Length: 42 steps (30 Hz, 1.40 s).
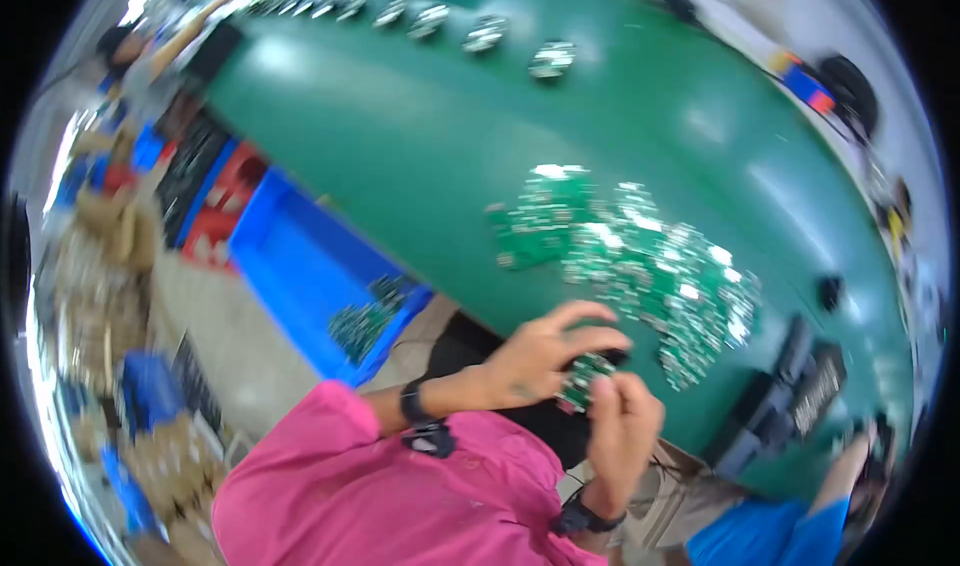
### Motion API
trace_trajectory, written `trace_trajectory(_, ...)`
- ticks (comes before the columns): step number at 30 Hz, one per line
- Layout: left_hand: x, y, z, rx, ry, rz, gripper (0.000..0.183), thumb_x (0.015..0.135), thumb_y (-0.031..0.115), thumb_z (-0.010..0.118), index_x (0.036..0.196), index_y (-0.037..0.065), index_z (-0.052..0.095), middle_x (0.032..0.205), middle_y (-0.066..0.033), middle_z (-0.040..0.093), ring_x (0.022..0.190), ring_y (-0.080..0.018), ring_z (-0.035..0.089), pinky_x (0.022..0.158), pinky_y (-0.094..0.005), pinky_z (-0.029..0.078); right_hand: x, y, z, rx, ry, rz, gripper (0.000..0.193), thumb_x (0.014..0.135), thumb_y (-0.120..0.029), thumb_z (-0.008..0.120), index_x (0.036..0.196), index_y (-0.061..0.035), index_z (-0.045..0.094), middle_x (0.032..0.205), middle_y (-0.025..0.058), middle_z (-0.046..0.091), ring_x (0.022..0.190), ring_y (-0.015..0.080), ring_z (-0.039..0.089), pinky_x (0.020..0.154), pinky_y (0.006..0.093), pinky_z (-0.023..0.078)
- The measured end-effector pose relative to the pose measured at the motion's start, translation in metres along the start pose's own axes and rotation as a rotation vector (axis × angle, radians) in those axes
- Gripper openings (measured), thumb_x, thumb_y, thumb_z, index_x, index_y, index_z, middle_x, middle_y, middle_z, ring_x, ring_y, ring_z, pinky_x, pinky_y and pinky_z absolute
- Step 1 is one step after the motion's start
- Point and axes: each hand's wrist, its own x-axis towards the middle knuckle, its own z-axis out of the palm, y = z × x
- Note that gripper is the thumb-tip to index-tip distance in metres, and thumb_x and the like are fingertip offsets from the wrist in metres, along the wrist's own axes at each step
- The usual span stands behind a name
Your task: The person assembles electronic devices by picking up a black plastic housing and a green circuit board, fitting the board into the housing, and pressing them together. Once assembled, the person places the finished unit onto the green conveyor belt alongside other completed devices.
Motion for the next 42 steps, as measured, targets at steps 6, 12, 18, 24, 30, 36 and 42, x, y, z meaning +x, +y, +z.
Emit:
trace_trajectory(6,-0.012,-0.001,0.005,0.033,-0.037,-0.033,0.058,0.077,-0.006,0.058,0.130,0.018,0.055,0.131,-0.0159,0.051,0.084,-0.0339,0.067,0.071,-0.0408,0.056,0.000,-0.002,0.012,0.036,-0.030,0.036,0.027,0.095,-0.010,0.062,0.071,0.0015,0.058,0.057,-0.0010,0.052,0.052,0.0037,0.044,0.047,0.0219,0.031)
trace_trajectory(12,-0.019,-0.001,0.007,-0.031,0.229,-0.087,0.069,0.080,-0.010,0.058,0.145,0.009,0.042,0.130,-0.0206,0.058,0.105,-0.0352,0.066,0.085,-0.0392,0.055,0.004,0.004,0.019,-0.198,0.036,-0.157,0.029,0.092,-0.010,0.063,0.067,0.0035,0.055,0.056,0.0067,0.048,0.051,0.0124,0.043,0.049,0.0311,0.032)
trace_trajectory(18,-0.013,0.015,0.001,-0.119,0.116,-0.192,0.060,0.081,-0.012,0.058,0.137,0.009,0.054,0.115,-0.0156,0.065,0.075,-0.0205,0.054,0.065,-0.0298,0.045,0.006,0.002,0.019,-0.115,0.132,-0.138,0.027,0.090,-0.009,0.067,0.070,0.0043,0.056,0.056,0.0088,0.048,0.050,0.0147,0.041,0.048,0.0329,0.032)
trace_trajectory(24,-0.009,0.011,-0.002,-0.074,0.018,-0.105,0.058,0.084,-0.012,0.052,0.138,0.009,0.053,0.121,-0.0188,0.062,0.088,-0.0308,0.065,0.074,-0.0344,0.052,0.008,0.004,0.015,-0.144,0.133,-0.157,0.027,0.091,-0.011,0.068,0.070,0.0040,0.058,0.056,0.0074,0.050,0.050,0.0132,0.042,0.048,0.0315,0.032)
trace_trajectory(30,-0.011,0.007,-0.001,-0.315,0.002,-0.240,0.058,0.083,-0.012,0.051,0.139,0.005,0.049,0.120,-0.0132,0.062,0.074,-0.0142,0.062,0.062,-0.0262,0.049,0.014,0.012,0.016,-0.089,0.160,-0.083,0.028,0.090,-0.015,0.070,0.071,0.0032,0.061,0.055,0.0059,0.052,0.050,0.0113,0.043,0.048,0.0309,0.034)
trace_trajectory(36,-0.008,0.000,0.000,-0.560,0.054,-0.330,0.038,0.097,0.006,0.055,0.134,0.002,0.047,0.116,-0.0121,0.060,0.069,-0.0073,0.061,0.051,-0.0199,0.045,0.020,0.014,0.025,-0.283,0.245,-0.213,0.024,0.085,-0.015,0.076,0.075,0.0008,0.061,0.057,0.0082,0.057,0.046,0.0131,0.048,0.043,0.0310,0.036)
trace_trajectory(42,-0.006,-0.001,0.010,-0.533,0.132,-0.383,0.030,0.102,0.013,0.053,0.130,0.002,0.053,0.105,-0.0108,0.067,0.069,-0.0085,0.062,0.053,-0.0227,0.052,0.019,0.008,0.034,-0.146,0.144,-0.155,0.035,0.096,-0.015,0.061,0.126,0.0005,0.054,0.081,0.0158,0.067,0.065,0.0247,0.066,0.059,0.0361,0.051)
